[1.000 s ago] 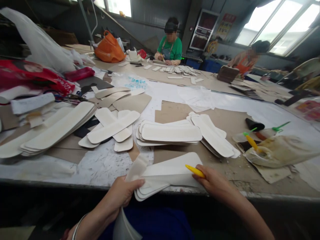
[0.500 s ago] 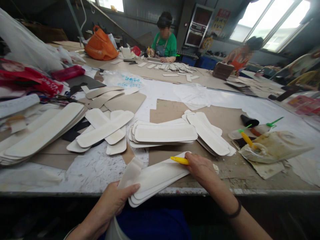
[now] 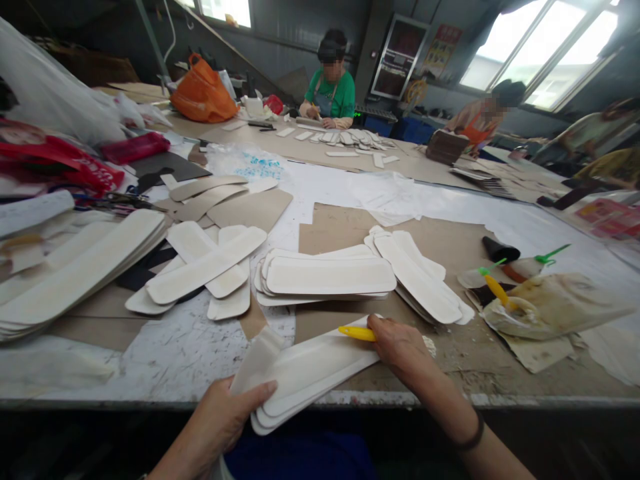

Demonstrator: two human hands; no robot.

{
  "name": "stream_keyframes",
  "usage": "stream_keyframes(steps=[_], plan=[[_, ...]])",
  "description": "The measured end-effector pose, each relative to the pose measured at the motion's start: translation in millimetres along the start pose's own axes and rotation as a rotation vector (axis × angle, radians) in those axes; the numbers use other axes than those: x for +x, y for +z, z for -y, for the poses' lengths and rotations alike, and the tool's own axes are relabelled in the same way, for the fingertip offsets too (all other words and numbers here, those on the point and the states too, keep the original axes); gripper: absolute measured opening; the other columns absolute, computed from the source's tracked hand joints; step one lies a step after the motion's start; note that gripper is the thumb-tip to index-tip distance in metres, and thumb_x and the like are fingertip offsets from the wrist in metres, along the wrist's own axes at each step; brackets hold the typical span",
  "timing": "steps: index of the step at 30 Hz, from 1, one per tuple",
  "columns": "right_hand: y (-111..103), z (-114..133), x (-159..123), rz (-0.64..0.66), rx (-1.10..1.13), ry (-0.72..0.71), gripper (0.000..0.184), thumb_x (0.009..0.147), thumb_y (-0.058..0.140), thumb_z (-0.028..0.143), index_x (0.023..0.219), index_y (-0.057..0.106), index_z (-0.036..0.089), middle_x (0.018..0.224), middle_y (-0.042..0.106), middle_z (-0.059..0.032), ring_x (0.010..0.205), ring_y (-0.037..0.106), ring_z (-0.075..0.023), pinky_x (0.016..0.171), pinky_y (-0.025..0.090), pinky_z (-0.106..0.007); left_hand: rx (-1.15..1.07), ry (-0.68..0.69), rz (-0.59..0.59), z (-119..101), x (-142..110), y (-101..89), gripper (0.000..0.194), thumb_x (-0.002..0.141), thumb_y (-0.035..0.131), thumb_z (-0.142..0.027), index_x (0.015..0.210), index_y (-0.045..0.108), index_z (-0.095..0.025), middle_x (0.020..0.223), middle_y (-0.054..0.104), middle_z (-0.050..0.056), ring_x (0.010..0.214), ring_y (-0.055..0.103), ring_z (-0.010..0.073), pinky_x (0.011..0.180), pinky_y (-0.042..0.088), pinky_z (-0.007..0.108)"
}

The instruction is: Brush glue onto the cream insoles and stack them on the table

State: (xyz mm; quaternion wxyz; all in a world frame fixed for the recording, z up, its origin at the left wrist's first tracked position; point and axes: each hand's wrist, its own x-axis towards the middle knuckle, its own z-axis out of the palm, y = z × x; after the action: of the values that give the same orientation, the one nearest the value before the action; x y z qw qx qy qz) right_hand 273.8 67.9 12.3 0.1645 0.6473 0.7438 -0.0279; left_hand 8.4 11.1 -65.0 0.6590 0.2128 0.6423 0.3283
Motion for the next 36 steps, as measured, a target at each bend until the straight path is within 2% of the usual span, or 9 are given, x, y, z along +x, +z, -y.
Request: stream_keyframes(steps=[5,10,13,19,25,27,29,33,36], plan=[[0.6,-1.1,0.2,-0.007,0.024,0.009,0.015,0.080,0.047,0.015,0.090,0.056,0.019,0.083,0.068,-0.0069,0.074,0.064,-0.0204,0.054,0.037,-0.025,0.007,0.021,0.027,1.7,3.7,-1.1,0.023,0.052,0.078,-0.024,0.064,0.066,-0.008,0.058,0.068,0.010,0.054,0.061,0.0220,0.051,0.049,0.028],[-0.4,-16.9,-7.1,-0.107,0.064,0.154,0.012,0.081,0.043,0.016,0.086,0.053,0.019,0.077,0.066,-0.0054,0.073,0.063,-0.0188,0.055,0.037,-0.025,0.008,0.082,-0.004,-2.1,-2.5,3.0,0.023,0.052,0.078,-0.029,0.057,0.067,-0.010,0.055,0.067,0.009,0.053,0.059,0.0210,0.050,0.046,0.028],[2.6,-28.3,-14.2,-0.222,0.203,0.244,0.014,0.083,0.040,0.017,0.083,0.053,0.020,0.075,0.063,-0.0034,0.069,0.060,-0.0164,0.056,0.037,-0.024,0.026,0.131,-0.015,-2.0,-3.4,4.8,0.023,0.050,0.078,-0.032,0.054,0.067,-0.012,0.052,0.066,0.008,0.051,0.057,0.0223,0.048,0.045,0.030],[21.2,-34.2,-21.7,-0.273,0.437,0.159,0.024,0.083,0.035,0.017,0.086,0.059,0.019,0.082,0.059,-0.0053,0.073,0.058,-0.0161,0.068,0.043,-0.027,0.000,0.164,0.004,4.5,3.3,5.0,0.027,0.048,0.078,-0.035,0.057,0.067,-0.012,0.053,0.066,0.010,0.051,0.058,0.0237,0.049,0.045,0.031],[29.0,-35.9,-22.0,-0.359,0.735,0.238,0.032,0.084,0.035,0.037,0.088,0.061,0.017,0.082,0.063,-0.0073,0.080,0.059,-0.0192,0.075,0.044,-0.030,-0.033,0.253,-0.030,1.2,-3.0,10.3,0.026,0.049,0.076,-0.033,0.060,0.065,-0.012,0.054,0.066,0.009,0.052,0.058,0.0227,0.050,0.046,0.031],[27.0,-36.4,-22.6,-0.373,0.809,0.274,0.033,0.082,0.038,0.041,0.086,0.060,0.017,0.079,0.063,-0.0064,0.077,0.059,-0.0193,0.072,0.044,-0.029,-0.073,0.284,-0.066,-1.9,-9.6,14.0,0.026,0.048,0.076,-0.032,0.061,0.064,-0.013,0.056,0.067,0.009,0.054,0.060,0.0231,0.052,0.048,0.030],[23.8,-36.0,-23.4,-0.383,0.886,0.296,0.033,0.080,0.041,0.045,0.081,0.059,0.017,0.071,0.061,-0.0035,0.069,0.057,-0.0180,0.065,0.044,-0.028,-0.056,0.300,-0.106,-5.3,-17.6,17.4,0.025,0.049,0.074,-0.034,0.060,0.061,-0.015,0.047,0.063,0.005,0.045,0.056,0.0203,0.045,0.045,0.028],[16.8,-32.8,-24.9,-0.329,0.982,0.286,0.030,0.075,0.047,0.047,0.073,0.053,0.018,0.056,0.048,0.0038,0.052,0.045,-0.0126,0.048,0.037,-0.023,0.057,0.298,-0.134,-10.0,-30.2,21.8,0.028,0.057,0.066,-0.043,0.062,0.052,-0.018,0.025,0.036,-0.008,0.022,0.030,0.0096,0.029,0.020,0.020],[12.9,-30.5,-27.6,-0.247,1.070,0.241,0.030,0.069,0.054,0.047,0.063,0.047,0.018,0.053,0.040,0.0060,0.050,0.038,-0.0101,0.046,0.031,-0.022,0.027,0.328,-0.141,-11.4,-33.6,22.0,0.035,0.056,0.065,-0.047,0.070,0.051,-0.018,0.026,0.036,-0.010,0.023,0.028,0.0081,0.030,0.019,0.018]])
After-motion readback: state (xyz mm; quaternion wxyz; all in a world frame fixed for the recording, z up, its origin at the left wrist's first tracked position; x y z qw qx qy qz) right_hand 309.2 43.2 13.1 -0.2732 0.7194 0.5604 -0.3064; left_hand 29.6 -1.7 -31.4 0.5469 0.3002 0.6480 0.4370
